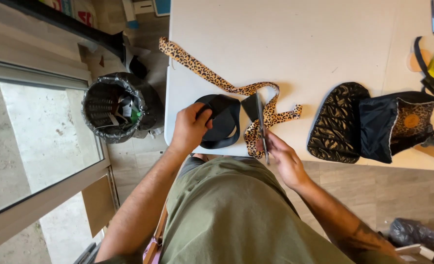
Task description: Cutting fabric straps to length and sealing the edges with a lighter to prevent fraying.
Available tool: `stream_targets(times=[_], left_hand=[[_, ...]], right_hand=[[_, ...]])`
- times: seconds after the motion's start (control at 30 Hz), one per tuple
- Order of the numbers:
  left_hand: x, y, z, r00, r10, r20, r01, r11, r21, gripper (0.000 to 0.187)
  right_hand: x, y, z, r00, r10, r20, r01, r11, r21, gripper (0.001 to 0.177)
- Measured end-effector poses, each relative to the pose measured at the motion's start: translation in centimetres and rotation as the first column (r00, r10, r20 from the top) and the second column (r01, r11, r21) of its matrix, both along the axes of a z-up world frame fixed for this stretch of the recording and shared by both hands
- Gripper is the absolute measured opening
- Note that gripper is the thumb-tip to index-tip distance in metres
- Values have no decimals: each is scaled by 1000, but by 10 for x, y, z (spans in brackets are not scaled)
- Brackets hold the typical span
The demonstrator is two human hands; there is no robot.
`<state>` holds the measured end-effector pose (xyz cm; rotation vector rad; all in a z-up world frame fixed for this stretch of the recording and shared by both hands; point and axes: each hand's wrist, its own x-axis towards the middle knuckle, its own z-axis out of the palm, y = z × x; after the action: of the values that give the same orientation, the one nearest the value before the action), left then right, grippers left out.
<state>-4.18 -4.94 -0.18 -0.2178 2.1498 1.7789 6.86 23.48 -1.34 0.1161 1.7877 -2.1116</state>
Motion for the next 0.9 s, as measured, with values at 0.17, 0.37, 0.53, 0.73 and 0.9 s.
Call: stream_targets(times=[0.17,0.37,0.53,0.73,0.9], left_hand=[[-6,-6,-6,1000,20,23,-20,1000,-23,18],[-9,-7,0,1000,8,23,-7,999,-36,19],[-4,4,2,998,-56,-16,54,994,-97,21],[7,19,-1,997,-73,-16,71,993,-92,24],[6,13,0,998,-64,12,64,998,-1,26]], right_hand=[[33,23,-26,989,79,128,-83,996,23,78],[38,31,-44,950,207,235,-222,974,39,93],[8,-3,-27,933,270,236,-305,944,124,64],[-37,-49,3,954,300,22,-288,890,355,40],[-45,-55,5,948,311,-63,-267,889,371,32]])
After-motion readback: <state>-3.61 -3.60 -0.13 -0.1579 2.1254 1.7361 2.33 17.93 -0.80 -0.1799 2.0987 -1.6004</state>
